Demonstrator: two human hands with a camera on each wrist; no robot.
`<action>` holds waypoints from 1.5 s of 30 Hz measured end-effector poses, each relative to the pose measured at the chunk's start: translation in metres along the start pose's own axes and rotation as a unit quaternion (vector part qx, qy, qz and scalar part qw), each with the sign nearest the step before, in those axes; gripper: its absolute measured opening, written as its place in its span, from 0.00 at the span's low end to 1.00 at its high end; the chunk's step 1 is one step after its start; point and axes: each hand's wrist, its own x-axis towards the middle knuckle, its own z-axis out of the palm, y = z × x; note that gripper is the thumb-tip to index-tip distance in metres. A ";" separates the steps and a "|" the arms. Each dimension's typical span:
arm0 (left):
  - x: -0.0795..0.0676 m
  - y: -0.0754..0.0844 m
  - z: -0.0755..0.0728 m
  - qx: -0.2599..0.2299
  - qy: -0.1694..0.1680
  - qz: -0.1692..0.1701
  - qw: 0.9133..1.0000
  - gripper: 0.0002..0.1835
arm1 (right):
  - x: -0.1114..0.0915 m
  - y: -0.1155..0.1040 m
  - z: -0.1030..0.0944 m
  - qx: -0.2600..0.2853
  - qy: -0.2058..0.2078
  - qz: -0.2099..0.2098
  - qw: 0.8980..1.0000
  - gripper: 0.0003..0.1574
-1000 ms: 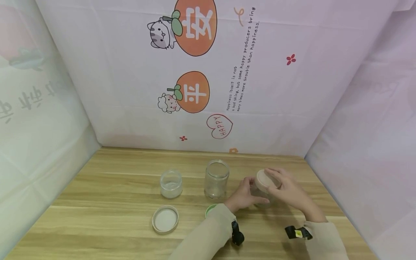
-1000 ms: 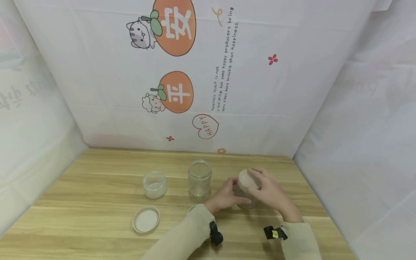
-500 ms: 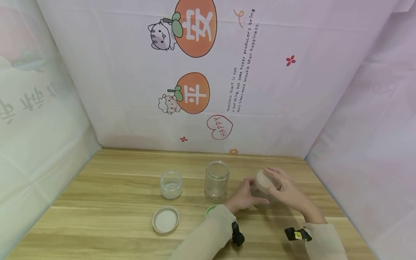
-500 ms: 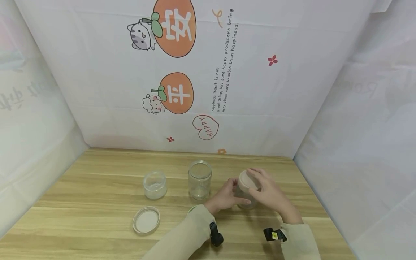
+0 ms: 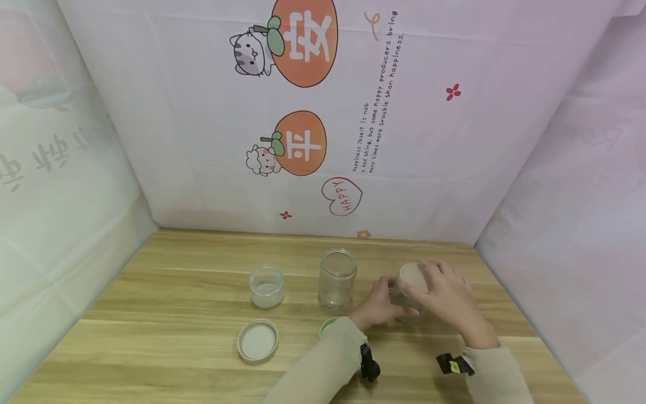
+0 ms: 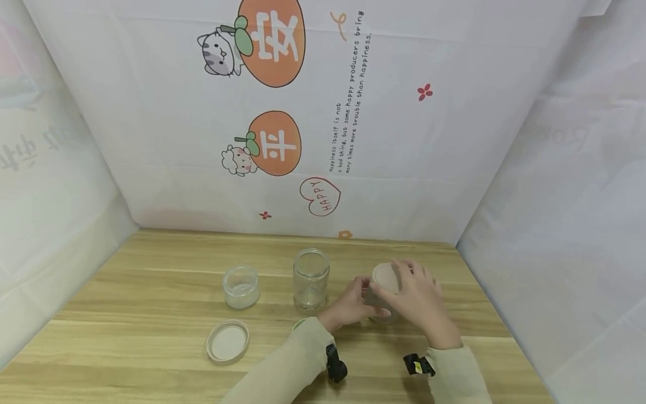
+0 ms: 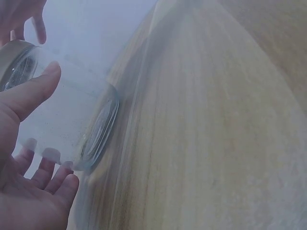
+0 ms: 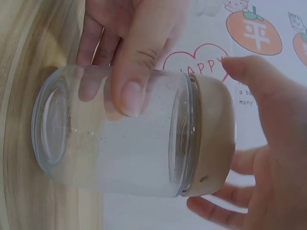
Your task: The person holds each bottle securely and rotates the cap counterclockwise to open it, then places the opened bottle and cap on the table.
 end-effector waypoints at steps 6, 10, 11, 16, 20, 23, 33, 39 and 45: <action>0.000 0.002 -0.001 0.003 0.003 0.003 1.000 0.41 | 0.000 0.000 0.001 -0.017 0.014 0.018 1.000 0.57; 0.001 0.003 -0.001 0.008 0.005 -0.004 1.000 0.40 | 0.000 0.001 0.003 -0.022 0.019 0.018 0.999 0.58; 0.001 0.003 -0.001 0.007 0.005 -0.004 1.000 0.40 | 0.000 0.001 0.003 -0.022 0.020 0.018 0.999 0.58; 0.001 0.003 -0.002 0.006 0.003 -0.004 1.000 0.41 | 0.001 0.002 0.002 -0.019 0.015 0.012 1.000 0.58; 0.000 0.005 -0.002 0.001 0.000 -0.005 1.000 0.41 | 0.001 0.002 0.000 -0.015 0.007 0.004 1.000 0.57; 0.000 0.005 -0.002 0.000 -0.001 -0.003 1.000 0.40 | 0.002 0.004 -0.001 -0.010 0.007 -0.007 1.000 0.56; 0.000 0.003 -0.002 0.005 0.005 -0.009 1.000 0.42 | 0.001 0.010 -0.006 0.023 -0.001 -0.063 0.998 0.46; -0.001 0.001 -0.001 0.010 0.005 -0.006 1.000 0.43 | -0.001 0.015 -0.009 0.067 -0.030 -0.106 0.992 0.42; -0.001 0.003 -0.001 0.014 0.005 -0.008 1.000 0.42 | -0.003 0.018 -0.011 0.107 -0.055 -0.119 0.986 0.42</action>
